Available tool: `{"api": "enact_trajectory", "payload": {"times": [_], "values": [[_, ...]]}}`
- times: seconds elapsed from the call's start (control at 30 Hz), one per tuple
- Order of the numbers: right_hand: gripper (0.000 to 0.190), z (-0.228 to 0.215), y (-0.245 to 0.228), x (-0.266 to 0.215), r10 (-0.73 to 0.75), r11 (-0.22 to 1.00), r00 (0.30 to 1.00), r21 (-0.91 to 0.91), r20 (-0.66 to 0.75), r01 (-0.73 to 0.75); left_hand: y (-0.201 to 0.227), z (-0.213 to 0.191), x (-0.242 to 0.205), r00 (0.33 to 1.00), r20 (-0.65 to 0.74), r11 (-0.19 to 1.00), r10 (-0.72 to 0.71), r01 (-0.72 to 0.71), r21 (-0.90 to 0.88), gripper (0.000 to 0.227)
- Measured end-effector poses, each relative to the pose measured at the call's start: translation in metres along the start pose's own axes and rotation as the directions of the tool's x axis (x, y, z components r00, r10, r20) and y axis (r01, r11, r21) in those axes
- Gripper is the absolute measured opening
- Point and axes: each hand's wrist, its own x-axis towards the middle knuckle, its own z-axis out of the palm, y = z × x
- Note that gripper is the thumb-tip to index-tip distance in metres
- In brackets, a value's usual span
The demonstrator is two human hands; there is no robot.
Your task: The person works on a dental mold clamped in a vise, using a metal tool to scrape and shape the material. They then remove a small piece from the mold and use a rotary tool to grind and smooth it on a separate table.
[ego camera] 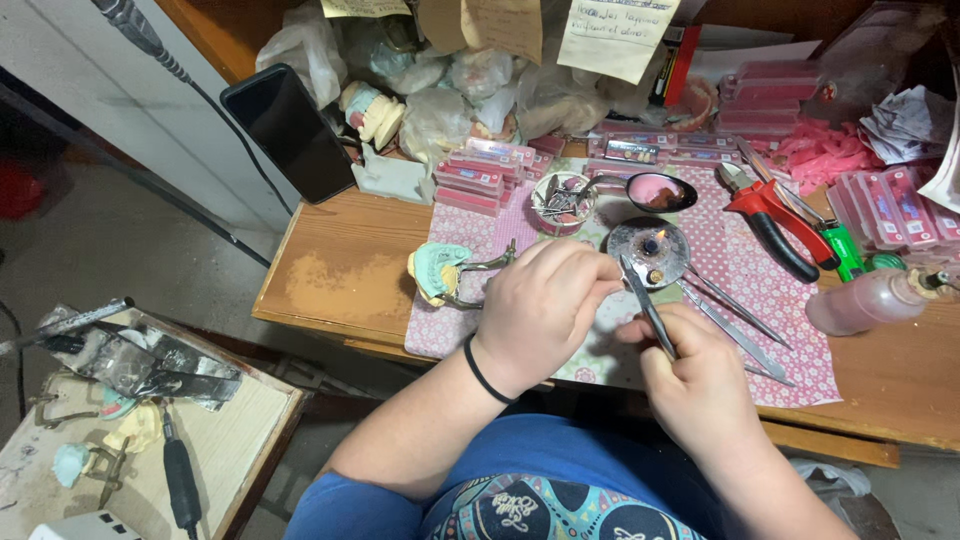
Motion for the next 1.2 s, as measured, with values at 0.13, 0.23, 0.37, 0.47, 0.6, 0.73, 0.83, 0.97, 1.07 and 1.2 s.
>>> {"api": "enact_trajectory", "payload": {"times": [0.13, 0.23, 0.37, 0.47, 0.6, 0.73, 0.83, 0.97, 1.07, 1.2], "values": [[0.046, -0.015, 0.003, 0.0, 0.017, 0.99, 0.988, 0.134, 0.15, -0.038, -0.007, 0.003, -0.002, 0.998, 0.043, 0.989, -0.049, 0.054, -0.138, 0.005], [0.048, -0.029, 0.004, -0.003, 0.008, 0.933, 0.978, 0.35, 0.209, -0.082, -0.009, 0.0, -0.002, 0.991, 0.045, 0.953, -0.128, 0.136, -0.271, 0.003], [0.05, -0.044, 0.01, -0.002, 0.096, 0.967, 0.995, 0.234, 0.019, -0.098, -0.008, -0.003, -0.002, 0.978, 0.072, 0.898, -0.195, 0.207, -0.389, 0.002], [0.048, -0.054, 0.026, 0.004, 0.093, 0.995, 0.99, -0.014, -0.103, -0.095, -0.011, 0.0, -0.005, 0.965, 0.095, 0.859, -0.246, 0.262, -0.441, 0.002], [0.037, -0.06, 0.046, 0.02, 0.15, 0.935, 0.979, -0.301, -0.135, -0.185, -0.013, 0.001, -0.007, 0.94, 0.136, 0.801, -0.311, 0.337, -0.496, 0.002], [0.032, -0.056, 0.082, 0.045, 0.131, 0.837, 0.985, -0.519, -0.112, -0.171, -0.014, 0.002, -0.008, 0.929, 0.154, 0.786, -0.335, 0.367, -0.497, 0.003], [0.037, -0.051, 0.099, 0.067, 0.273, 0.698, 0.958, -0.665, -0.094, -0.264, -0.014, 0.002, -0.008, 0.922, 0.158, 0.771, -0.354, 0.383, -0.508, 0.006], [0.043, -0.046, 0.101, 0.082, 0.233, 0.62, 0.971, -0.76, -0.059, -0.195, -0.019, 0.003, -0.012, 0.918, 0.14, 0.78, -0.371, 0.389, -0.49, 0.007], [0.044, -0.043, 0.097, 0.084, 0.231, 0.642, 0.971, -0.739, -0.065, -0.202, -0.023, 0.002, -0.017, 0.916, 0.115, 0.807, -0.384, 0.393, -0.441, 0.008], [0.052, -0.044, 0.092, 0.082, 0.228, 0.656, 0.97, -0.724, -0.079, -0.213, -0.028, -0.003, -0.029, 0.928, 0.06, 0.86, -0.369, 0.365, -0.356, 0.007]]}}
